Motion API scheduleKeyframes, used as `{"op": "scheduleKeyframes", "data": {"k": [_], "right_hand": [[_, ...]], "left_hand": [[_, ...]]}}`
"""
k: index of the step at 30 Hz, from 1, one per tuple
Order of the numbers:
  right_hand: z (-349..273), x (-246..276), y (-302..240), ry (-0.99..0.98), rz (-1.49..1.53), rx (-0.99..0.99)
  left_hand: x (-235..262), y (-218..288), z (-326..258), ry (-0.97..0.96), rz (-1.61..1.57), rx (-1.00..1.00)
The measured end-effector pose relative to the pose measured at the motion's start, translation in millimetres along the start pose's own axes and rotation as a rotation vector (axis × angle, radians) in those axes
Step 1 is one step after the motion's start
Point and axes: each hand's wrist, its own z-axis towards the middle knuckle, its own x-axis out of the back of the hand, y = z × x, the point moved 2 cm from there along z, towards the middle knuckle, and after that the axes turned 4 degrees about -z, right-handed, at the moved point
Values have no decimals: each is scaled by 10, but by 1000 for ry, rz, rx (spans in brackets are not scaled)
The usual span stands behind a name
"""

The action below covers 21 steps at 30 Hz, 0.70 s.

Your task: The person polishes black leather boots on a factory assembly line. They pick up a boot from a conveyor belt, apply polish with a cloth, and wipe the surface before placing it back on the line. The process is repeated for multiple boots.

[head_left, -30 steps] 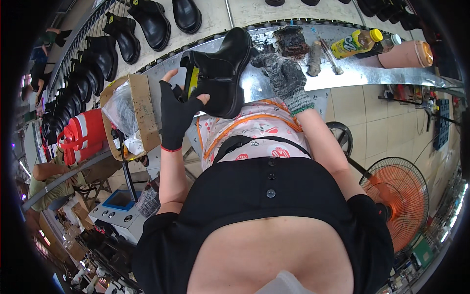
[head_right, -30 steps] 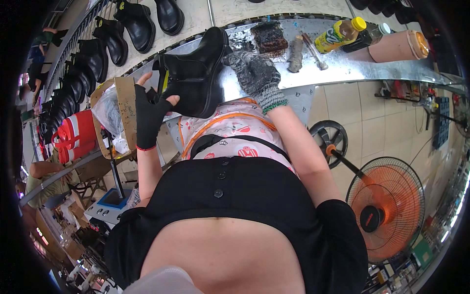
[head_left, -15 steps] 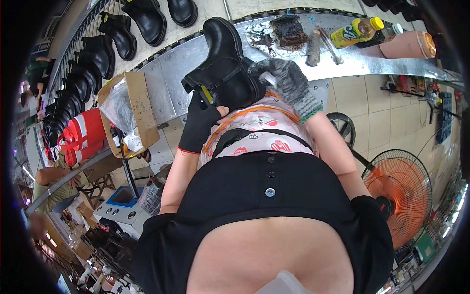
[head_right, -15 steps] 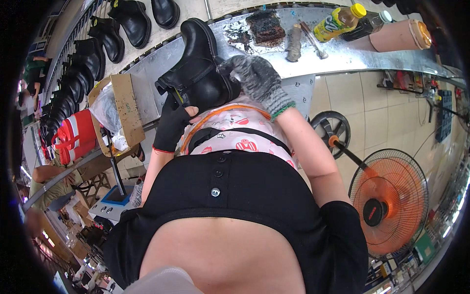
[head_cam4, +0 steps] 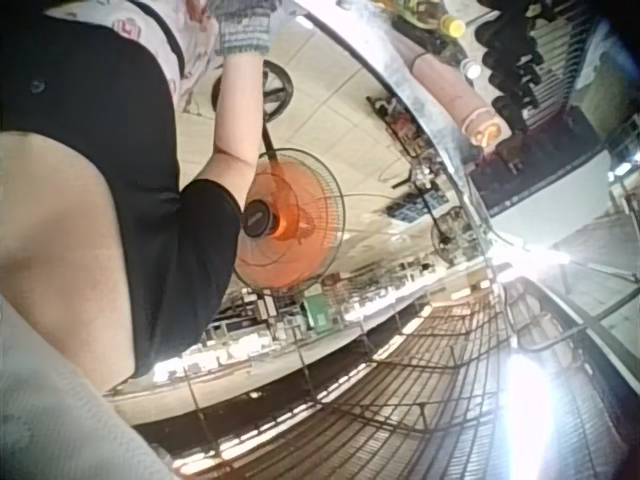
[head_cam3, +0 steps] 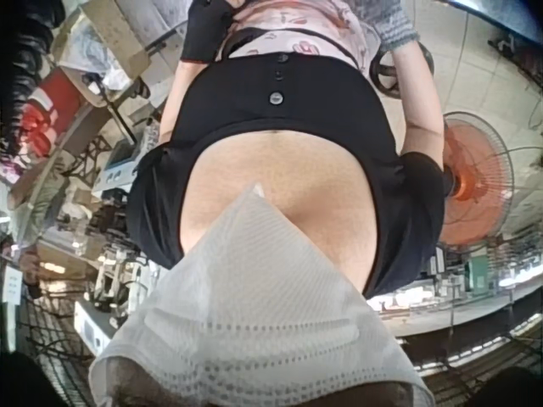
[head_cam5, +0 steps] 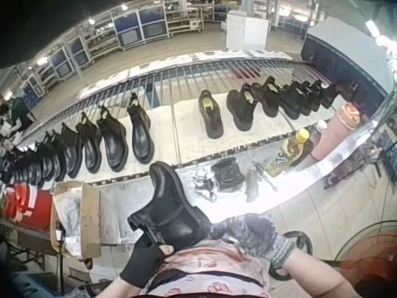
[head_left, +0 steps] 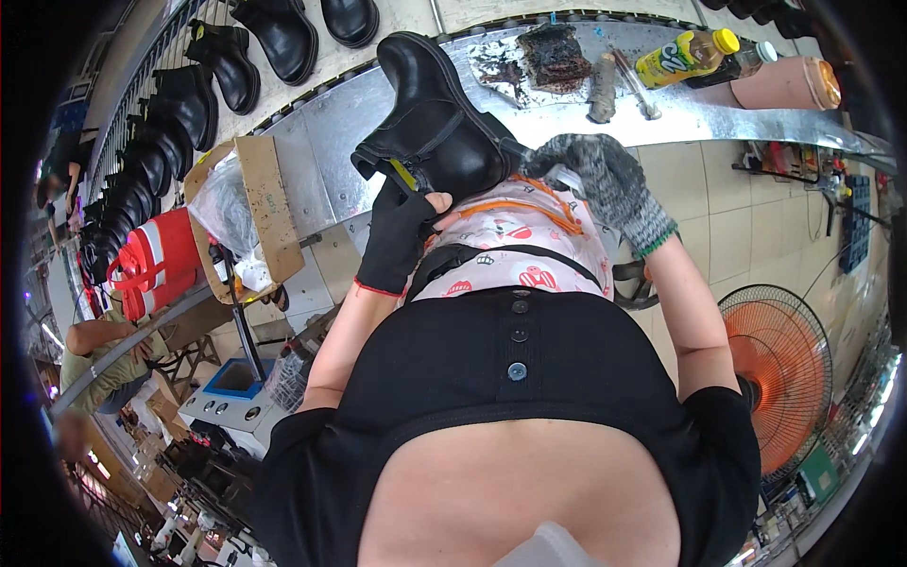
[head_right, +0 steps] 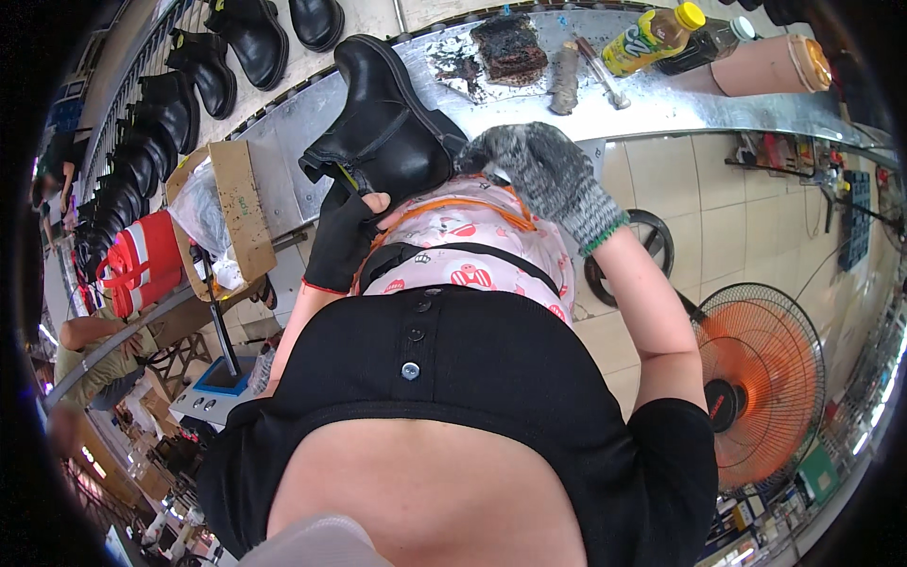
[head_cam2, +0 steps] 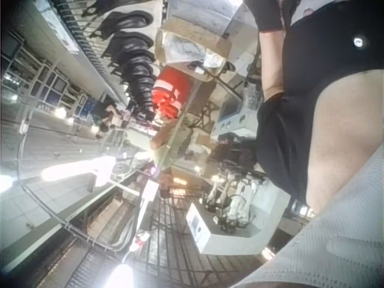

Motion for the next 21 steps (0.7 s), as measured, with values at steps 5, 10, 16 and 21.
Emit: {"op": "scheduleKeyframes", "data": {"k": [5, 10, 16, 21], "right_hand": [[-209, -18, -152, 118, -180, -2], [-298, 49, -257, 127, -39, 13], [-346, 18, -203, 133, 129, -72], [-459, 121, 14, 312, 1215, -519]], "left_hand": [[-168, 148, -43, 46, -122, 38], [-130, 185, 25, -14, -240, 29], [-205, 316, -12, -21, -322, 17], [-36, 361, 57, -149, -380, 50]]}}
